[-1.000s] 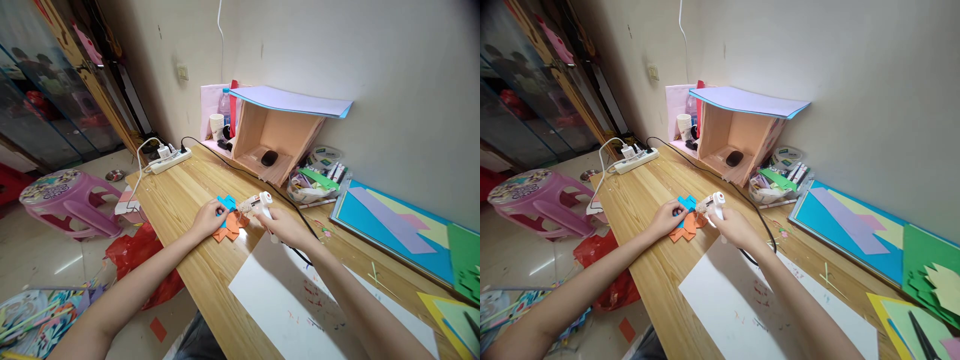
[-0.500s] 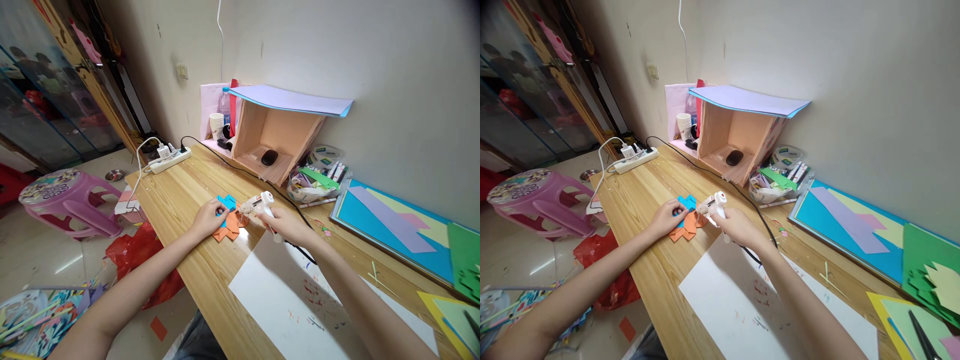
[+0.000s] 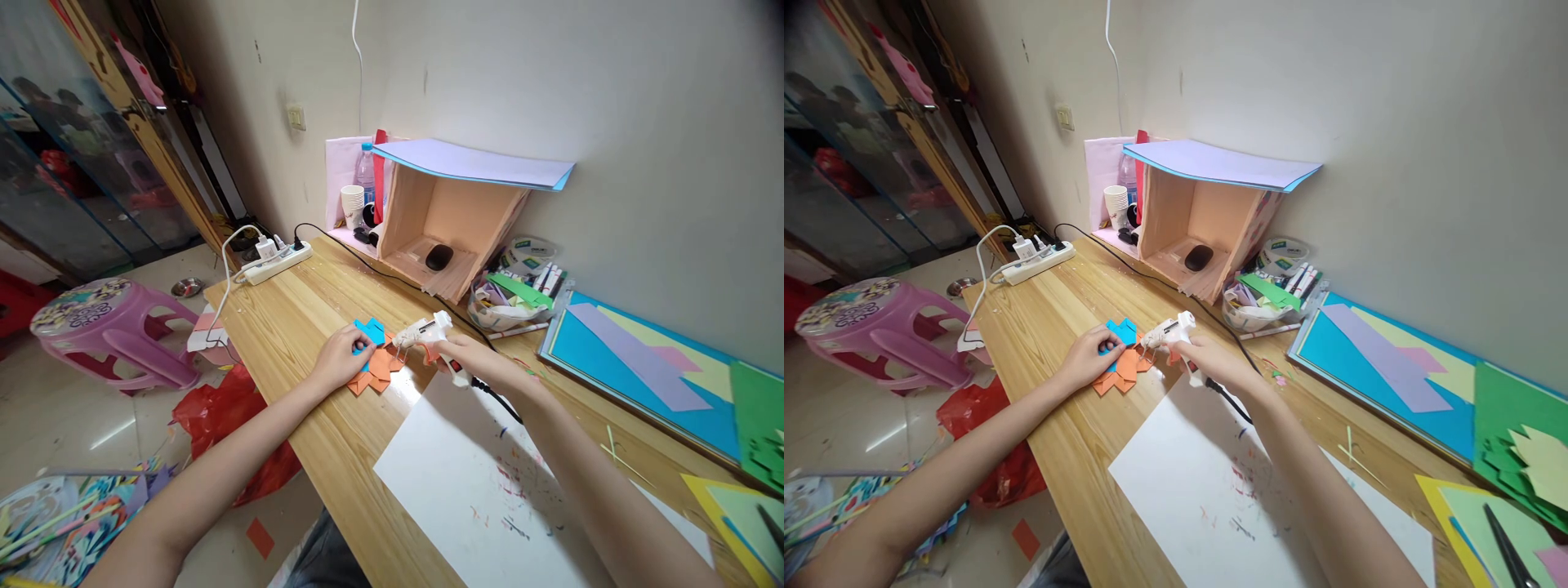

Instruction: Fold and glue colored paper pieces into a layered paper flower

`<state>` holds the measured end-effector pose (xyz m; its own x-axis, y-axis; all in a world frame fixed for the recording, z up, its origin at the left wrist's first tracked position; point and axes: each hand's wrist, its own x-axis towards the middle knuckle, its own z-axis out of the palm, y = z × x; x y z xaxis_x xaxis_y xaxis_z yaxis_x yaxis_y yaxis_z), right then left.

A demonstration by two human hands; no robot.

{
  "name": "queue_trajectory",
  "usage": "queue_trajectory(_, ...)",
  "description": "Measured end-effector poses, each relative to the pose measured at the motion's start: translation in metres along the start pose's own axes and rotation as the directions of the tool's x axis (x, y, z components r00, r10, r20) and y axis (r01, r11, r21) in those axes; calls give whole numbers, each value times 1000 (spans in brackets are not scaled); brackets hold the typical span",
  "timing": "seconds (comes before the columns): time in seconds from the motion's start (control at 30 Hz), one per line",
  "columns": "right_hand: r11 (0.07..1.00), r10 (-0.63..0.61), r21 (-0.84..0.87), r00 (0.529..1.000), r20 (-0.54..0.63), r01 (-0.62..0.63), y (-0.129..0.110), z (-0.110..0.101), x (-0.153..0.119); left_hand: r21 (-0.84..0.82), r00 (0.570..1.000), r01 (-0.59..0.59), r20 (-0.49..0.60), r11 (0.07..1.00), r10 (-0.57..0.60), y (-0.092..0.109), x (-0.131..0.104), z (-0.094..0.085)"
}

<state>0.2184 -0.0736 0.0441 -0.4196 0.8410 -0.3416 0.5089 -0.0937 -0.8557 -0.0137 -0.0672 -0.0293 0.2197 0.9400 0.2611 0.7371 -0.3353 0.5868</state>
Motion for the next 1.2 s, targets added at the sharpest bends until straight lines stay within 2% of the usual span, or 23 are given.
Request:
queue_trajectory(0.17,1000,2,22,1000,14,-3,3,-3,0,42,999,32,31,999,-34,2,4,-2)
queue_trajectory(0.37,1000,26,10,1000,5,-27,5,-5,1,96,984,145,87,985,-154,9,11,-4)
queue_trajectory(0.57,999,-37,2,999,32,37,4,-9,0,129,974,196,88,972,-209,14,14,-5)
queue_trajectory(0.83,998,50,43,999,-7,-50,0,-16,-5,193,927,319,139,928,-348,23,21,-7)
queue_trajectory(1.2,997,66,29,997,-50,-65,-6,-21,-11,187,933,294,159,937,-324,23,22,-7)
